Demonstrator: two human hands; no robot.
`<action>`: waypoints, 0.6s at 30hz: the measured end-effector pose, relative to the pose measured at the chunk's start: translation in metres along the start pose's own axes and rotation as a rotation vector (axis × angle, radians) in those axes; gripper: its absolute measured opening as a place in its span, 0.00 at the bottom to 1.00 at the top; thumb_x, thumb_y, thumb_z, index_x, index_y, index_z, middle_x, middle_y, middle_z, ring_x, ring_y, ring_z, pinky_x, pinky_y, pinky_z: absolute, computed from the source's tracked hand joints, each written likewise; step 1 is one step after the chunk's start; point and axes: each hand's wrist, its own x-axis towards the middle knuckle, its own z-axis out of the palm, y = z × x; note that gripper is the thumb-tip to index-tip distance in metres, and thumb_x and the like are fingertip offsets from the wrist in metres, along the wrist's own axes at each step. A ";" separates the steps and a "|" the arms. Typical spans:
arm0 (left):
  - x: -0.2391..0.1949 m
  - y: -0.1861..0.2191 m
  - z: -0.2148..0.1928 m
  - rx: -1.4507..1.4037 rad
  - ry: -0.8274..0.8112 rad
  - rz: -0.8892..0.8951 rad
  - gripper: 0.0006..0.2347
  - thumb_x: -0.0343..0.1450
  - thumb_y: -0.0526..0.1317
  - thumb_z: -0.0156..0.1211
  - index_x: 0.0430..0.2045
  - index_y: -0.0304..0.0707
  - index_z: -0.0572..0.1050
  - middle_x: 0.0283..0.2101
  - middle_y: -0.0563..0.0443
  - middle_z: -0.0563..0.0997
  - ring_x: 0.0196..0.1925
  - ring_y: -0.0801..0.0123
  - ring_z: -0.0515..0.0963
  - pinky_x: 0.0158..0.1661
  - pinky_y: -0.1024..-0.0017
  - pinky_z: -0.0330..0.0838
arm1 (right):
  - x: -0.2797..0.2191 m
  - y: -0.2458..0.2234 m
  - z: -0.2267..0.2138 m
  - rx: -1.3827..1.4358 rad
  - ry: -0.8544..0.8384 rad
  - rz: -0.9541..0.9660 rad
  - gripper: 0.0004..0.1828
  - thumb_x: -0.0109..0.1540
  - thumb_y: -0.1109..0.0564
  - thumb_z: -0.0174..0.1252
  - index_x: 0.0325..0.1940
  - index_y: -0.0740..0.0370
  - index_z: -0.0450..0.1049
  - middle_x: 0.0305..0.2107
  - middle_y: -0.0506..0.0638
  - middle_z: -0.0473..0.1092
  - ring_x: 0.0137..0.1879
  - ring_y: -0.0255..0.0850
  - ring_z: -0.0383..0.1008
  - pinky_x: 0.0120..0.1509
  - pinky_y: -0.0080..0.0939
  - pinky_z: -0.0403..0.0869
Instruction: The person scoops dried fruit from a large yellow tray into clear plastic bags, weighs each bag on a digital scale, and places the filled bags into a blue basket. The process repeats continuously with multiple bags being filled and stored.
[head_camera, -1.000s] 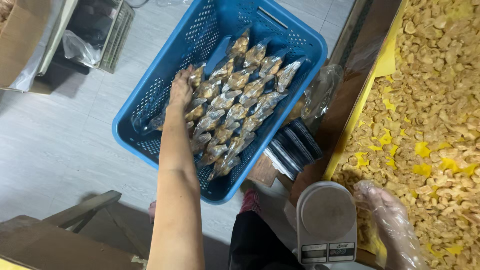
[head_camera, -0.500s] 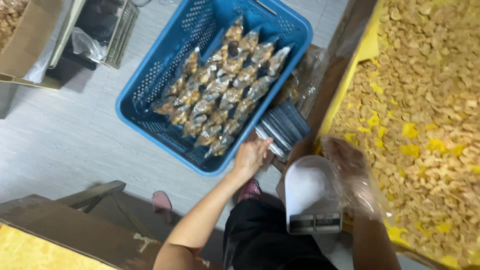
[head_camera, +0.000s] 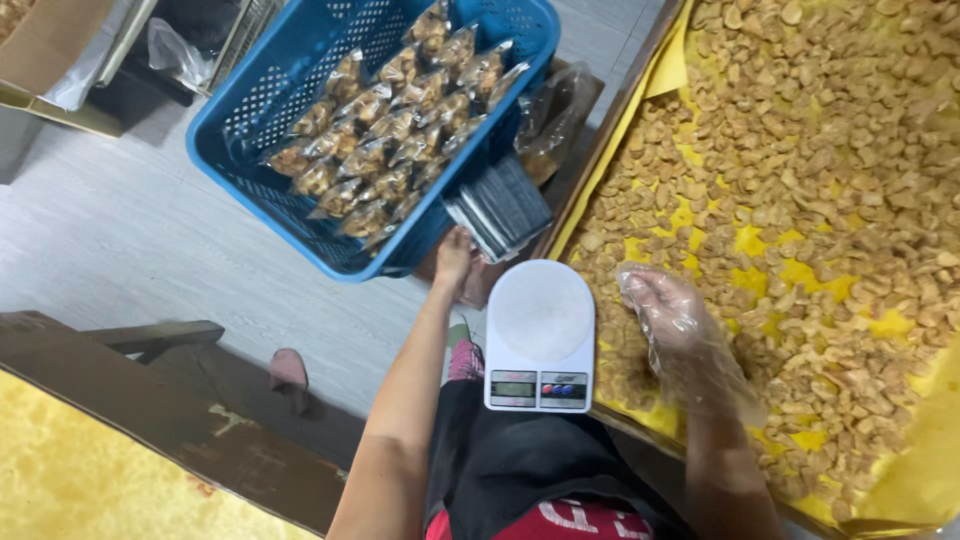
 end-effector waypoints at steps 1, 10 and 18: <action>0.003 -0.004 -0.002 -0.019 0.033 0.006 0.18 0.72 0.48 0.58 0.51 0.36 0.75 0.38 0.45 0.82 0.36 0.64 0.81 0.33 0.67 0.76 | 0.000 0.003 -0.010 -0.003 0.002 -0.023 0.17 0.68 0.56 0.55 0.56 0.71 0.75 0.44 0.52 0.77 0.48 0.36 0.75 0.55 0.36 0.74; -0.061 0.058 -0.012 0.637 0.519 0.354 0.14 0.71 0.47 0.65 0.33 0.31 0.80 0.30 0.36 0.81 0.33 0.48 0.81 0.40 0.58 0.75 | -0.022 -0.031 -0.036 -0.177 -0.166 0.024 0.20 0.67 0.53 0.57 0.58 0.70 0.76 0.42 0.53 0.77 0.48 0.39 0.75 0.55 0.38 0.74; -0.296 0.147 -0.068 -0.107 0.533 0.519 0.24 0.65 0.32 0.52 0.58 0.53 0.66 0.47 0.64 0.77 0.31 0.79 0.77 0.29 0.79 0.72 | -0.001 -0.043 0.083 -0.689 -0.563 -0.958 0.25 0.69 0.55 0.58 0.70 0.59 0.68 0.66 0.68 0.65 0.72 0.57 0.65 0.72 0.53 0.66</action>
